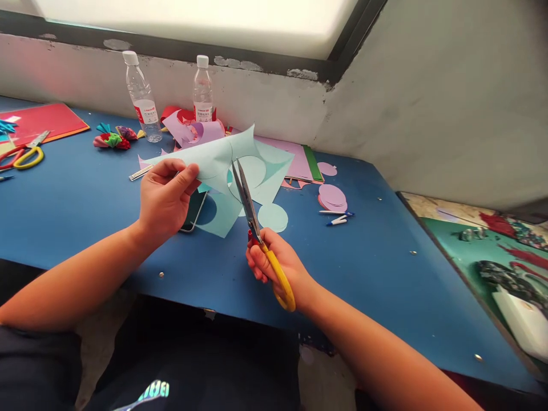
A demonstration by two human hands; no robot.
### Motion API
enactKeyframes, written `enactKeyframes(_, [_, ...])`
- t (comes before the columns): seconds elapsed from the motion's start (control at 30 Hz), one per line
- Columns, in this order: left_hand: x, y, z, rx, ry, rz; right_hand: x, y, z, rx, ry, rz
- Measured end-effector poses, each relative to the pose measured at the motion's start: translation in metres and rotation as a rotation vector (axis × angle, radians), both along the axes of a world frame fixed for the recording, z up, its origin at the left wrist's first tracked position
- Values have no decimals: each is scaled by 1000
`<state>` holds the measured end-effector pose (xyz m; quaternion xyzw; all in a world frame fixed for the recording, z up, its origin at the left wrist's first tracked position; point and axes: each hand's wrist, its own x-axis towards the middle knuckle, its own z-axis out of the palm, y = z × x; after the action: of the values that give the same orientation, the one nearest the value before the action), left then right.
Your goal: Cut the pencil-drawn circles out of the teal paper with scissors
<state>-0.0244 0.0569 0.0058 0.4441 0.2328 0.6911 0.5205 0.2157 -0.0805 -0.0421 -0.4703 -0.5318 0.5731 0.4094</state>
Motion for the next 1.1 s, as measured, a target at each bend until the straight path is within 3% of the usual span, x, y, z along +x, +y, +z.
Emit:
enactKeyframes(0.47, [-9,12,-2,-6,-16,23,-2,2,6,43,-77,-26])
enactKeyframes(0.9, [-2,-2,-1,-15,122,-225,0,2,6,77,-66,-27])
enactKeyframes(1.1, [-3,-12,-4,86,328,-90,1,6,3,70,-43,-30])
